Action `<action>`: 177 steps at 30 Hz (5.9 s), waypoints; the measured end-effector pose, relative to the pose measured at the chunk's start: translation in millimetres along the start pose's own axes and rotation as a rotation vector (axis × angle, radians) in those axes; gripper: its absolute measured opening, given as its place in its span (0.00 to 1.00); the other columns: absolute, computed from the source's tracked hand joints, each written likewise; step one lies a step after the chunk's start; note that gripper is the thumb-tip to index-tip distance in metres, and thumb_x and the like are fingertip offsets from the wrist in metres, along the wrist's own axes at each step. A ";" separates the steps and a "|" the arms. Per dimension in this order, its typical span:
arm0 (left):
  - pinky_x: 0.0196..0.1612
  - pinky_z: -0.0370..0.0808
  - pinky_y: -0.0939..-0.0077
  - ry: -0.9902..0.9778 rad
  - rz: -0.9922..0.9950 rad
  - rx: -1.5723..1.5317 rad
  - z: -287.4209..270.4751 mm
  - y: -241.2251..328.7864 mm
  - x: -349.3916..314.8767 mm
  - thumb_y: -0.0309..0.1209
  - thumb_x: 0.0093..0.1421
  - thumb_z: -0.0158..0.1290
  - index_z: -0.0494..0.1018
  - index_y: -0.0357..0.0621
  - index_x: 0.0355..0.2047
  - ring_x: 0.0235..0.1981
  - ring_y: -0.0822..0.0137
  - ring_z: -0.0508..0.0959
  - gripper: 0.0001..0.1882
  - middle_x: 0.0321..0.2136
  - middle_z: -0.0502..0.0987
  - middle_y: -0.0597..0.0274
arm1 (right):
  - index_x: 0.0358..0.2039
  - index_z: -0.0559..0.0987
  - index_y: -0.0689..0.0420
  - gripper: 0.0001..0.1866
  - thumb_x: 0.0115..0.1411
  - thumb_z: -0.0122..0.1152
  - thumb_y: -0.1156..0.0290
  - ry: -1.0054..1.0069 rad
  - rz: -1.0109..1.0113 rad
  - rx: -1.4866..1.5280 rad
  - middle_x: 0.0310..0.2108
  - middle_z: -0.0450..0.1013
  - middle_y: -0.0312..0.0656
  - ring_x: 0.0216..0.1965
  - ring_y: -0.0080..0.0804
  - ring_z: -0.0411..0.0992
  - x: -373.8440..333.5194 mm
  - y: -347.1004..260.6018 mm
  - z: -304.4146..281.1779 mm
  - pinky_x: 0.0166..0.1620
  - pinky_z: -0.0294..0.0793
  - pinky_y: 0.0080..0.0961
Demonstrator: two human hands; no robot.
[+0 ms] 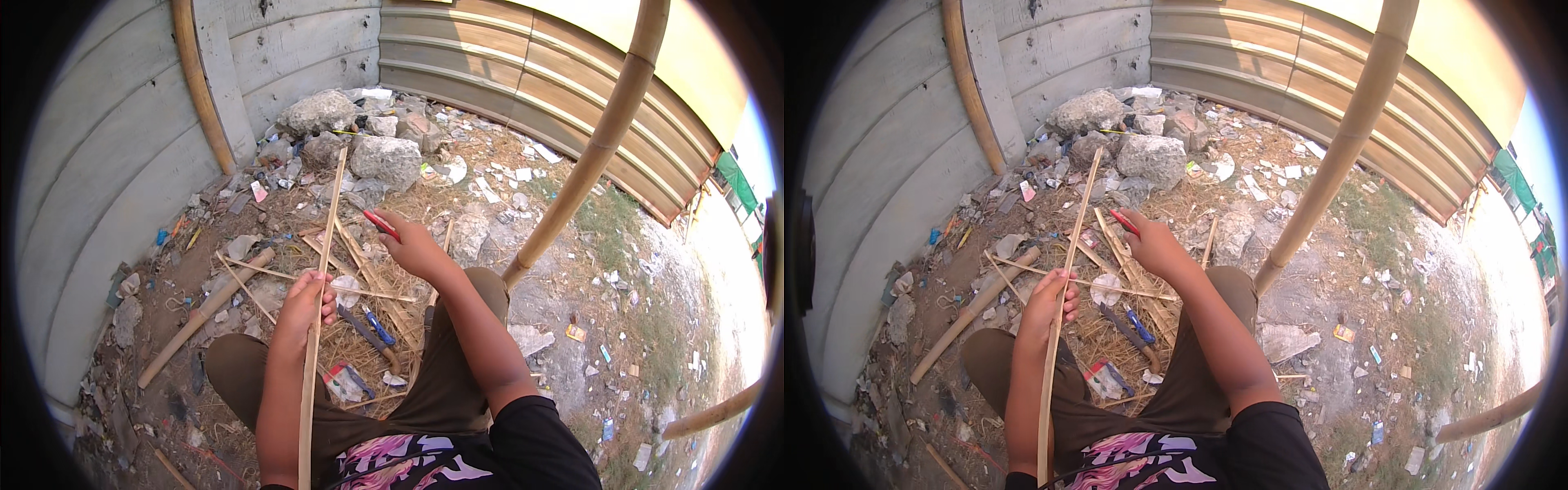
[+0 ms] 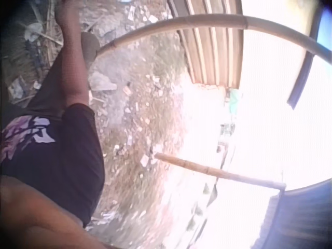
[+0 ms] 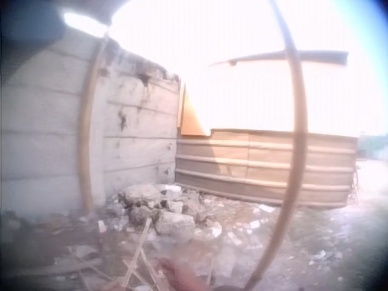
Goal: The person sits on the ground and shaves a long bamboo stick using a blue utility knife. They hold the stick with one hand and scrape the surface with the other, removing thin strips of wood. Later, they switch to a red utility knife to continue shaving the bamboo.
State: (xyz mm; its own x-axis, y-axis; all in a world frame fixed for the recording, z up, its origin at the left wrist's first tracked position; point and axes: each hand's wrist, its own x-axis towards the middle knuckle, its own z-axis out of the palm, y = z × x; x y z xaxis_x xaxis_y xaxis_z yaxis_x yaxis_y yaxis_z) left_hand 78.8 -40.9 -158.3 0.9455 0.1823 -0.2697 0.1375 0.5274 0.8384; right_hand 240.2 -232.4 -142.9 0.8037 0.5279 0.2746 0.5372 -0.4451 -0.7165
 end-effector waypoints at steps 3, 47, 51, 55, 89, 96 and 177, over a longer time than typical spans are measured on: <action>0.16 0.63 0.81 -0.058 -0.054 0.010 11.9 1.6 -7.0 0.38 0.73 0.43 0.64 0.47 0.47 0.15 0.79 0.63 0.10 0.22 0.64 0.69 | 0.54 0.73 0.57 0.22 0.64 0.61 0.60 -0.090 0.202 0.463 0.21 0.74 0.39 0.17 0.26 0.71 4.3 -9.4 -11.4 0.20 0.67 0.27; 0.15 0.59 0.85 0.149 0.014 0.148 8.5 0.0 -42.1 0.35 0.72 0.42 0.65 0.48 0.42 0.14 0.84 0.58 0.07 0.20 0.60 0.75 | 0.40 0.81 0.58 0.21 0.62 0.59 0.51 -0.349 0.173 -0.626 0.37 0.79 0.50 0.41 0.47 0.79 -8.2 3.8 -9.1 0.42 0.77 0.41; 0.14 0.59 0.85 0.174 0.024 0.159 6.0 1.9 -45.0 0.36 0.72 0.43 0.65 0.48 0.42 0.14 0.84 0.58 0.07 0.19 0.60 0.76 | 0.39 0.78 0.60 0.25 0.63 0.57 0.47 -0.541 0.319 -0.782 0.36 0.79 0.51 0.41 0.48 0.78 -6.4 -58.7 -24.1 0.43 0.76 0.44; 0.14 0.59 0.85 0.156 0.022 0.147 7.8 0.3 -42.4 0.36 0.72 0.44 0.65 0.49 0.40 0.14 0.84 0.58 0.06 0.19 0.60 0.76 | 0.34 0.81 0.61 0.28 0.61 0.58 0.44 -0.359 0.203 -0.769 0.33 0.80 0.48 0.38 0.46 0.80 -16.0 -1.7 -8.2 0.39 0.77 0.44; 0.14 0.65 0.79 0.063 0.058 0.106 21.6 6.4 -62.8 0.34 0.71 0.39 0.60 0.46 0.45 0.13 0.77 0.63 0.07 0.20 0.66 0.66 | 0.27 0.75 0.58 0.11 0.53 0.61 0.63 -0.058 -0.258 -0.171 0.23 0.74 0.49 0.27 0.53 0.75 -20.3 -49.7 45.0 0.31 0.73 0.47; 0.14 0.59 0.84 0.068 0.029 0.024 25.8 12.3 -71.7 0.35 0.72 0.39 0.61 0.46 0.45 0.13 0.81 0.57 0.08 0.19 0.61 0.70 | 0.23 0.77 0.58 0.12 0.51 0.60 0.61 -0.165 -0.208 -0.196 0.17 0.73 0.52 0.24 0.54 0.75 -23.0 -51.2 46.9 0.31 0.75 0.47; 0.15 0.61 0.79 -0.088 -0.007 -0.036 13.8 10.0 -80.6 0.42 0.72 0.36 0.61 0.52 0.40 0.16 0.74 0.63 0.10 0.22 0.63 0.64 | 0.33 0.69 0.58 0.20 0.66 0.51 0.51 -0.042 -0.602 -0.200 0.15 0.70 0.48 0.17 0.52 0.71 -37.9 -54.7 44.0 0.22 0.66 0.43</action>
State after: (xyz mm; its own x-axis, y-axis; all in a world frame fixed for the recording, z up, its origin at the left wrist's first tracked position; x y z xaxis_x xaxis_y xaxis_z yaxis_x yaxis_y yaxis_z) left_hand 8.0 -61.8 -121.7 0.9672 0.1056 -0.2311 0.1347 0.5583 0.8186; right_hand 169.1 -196.2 -142.4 0.3373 0.7541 0.5636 0.9325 -0.1857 -0.3096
